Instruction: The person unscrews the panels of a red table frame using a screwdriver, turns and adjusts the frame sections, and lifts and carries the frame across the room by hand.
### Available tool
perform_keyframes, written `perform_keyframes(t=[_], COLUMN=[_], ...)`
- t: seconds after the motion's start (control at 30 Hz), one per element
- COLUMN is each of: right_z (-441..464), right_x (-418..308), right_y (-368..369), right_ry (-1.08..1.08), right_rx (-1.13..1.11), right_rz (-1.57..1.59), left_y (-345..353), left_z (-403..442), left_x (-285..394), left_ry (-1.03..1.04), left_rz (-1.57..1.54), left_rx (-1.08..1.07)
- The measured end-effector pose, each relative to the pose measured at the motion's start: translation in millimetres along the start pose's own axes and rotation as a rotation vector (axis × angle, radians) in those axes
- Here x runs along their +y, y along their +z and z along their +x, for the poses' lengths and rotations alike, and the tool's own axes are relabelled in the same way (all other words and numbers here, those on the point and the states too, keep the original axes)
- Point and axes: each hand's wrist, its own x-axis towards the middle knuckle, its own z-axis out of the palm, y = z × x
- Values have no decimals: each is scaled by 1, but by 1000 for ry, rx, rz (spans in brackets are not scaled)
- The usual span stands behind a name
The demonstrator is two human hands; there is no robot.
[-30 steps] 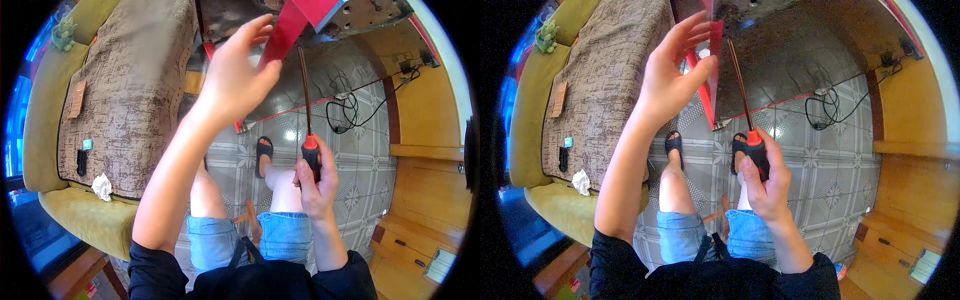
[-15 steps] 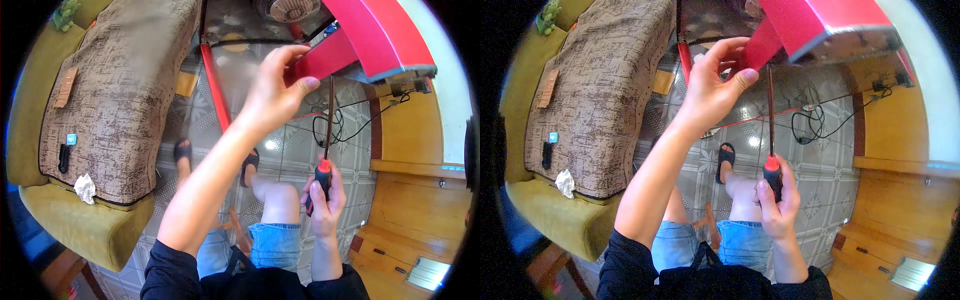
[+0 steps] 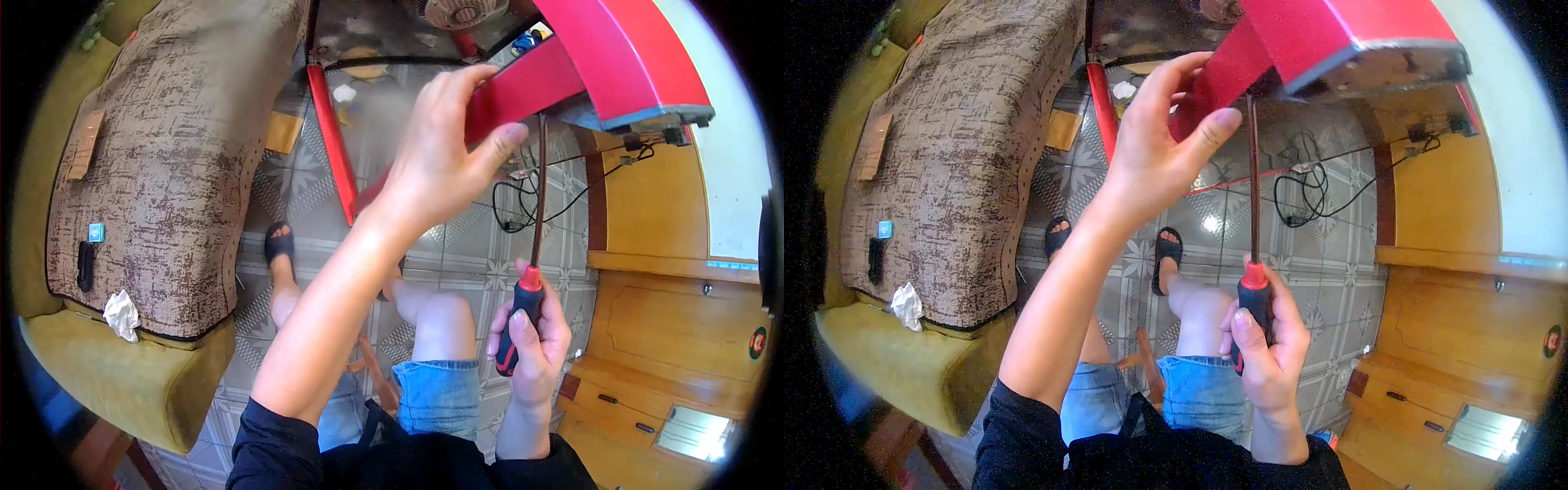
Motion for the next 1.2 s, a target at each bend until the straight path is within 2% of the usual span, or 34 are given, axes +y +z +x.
perform_keyframes(t=[0.13,0.4,0.47,0.53,0.6,0.67,0.8,0.93,1.0,1.07,1.13,1.2], right_z=[2,-10,-14,-15,-15,-13,-11,-5,-1,4,8,13], right_x=[-4,-1,-3,-3,-7,-10,-20,-24,-25,-27,-27,-29], right_y=[-2,-22,-34,-44,-53,-61,-67,-71,-74,-74,-71,-71], right_ry=[-5,10,-17,25,-1,-36,-45,-5,-44,-57,-71,-66], right_rx=[-15,-77,-65,-48,-39,-96,-138,-189,-191,-236,-235,-290], right_rz=[58,73,102,180,232,183,248,225,226,182,182,231], left_y=[4,3,4,2,0,0,-2,-2,3,1,-3,-6], left_z=[-1,-2,-3,-2,-1,1,20,28,29,31,36,54], left_x=[-1,1,4,18,22,34,74,105,116,116,119,124], left_ry=[-1,2,19,-203,-207,-239,-90,-81,-198,-202,-346,-350], left_rz=[63,61,148,-50,-27,-121,-84,-75,-148,-140,-333,-304], left_rx=[41,-28,-42,-82,-125,-40,-18,-120,-69,-78,11,-73])
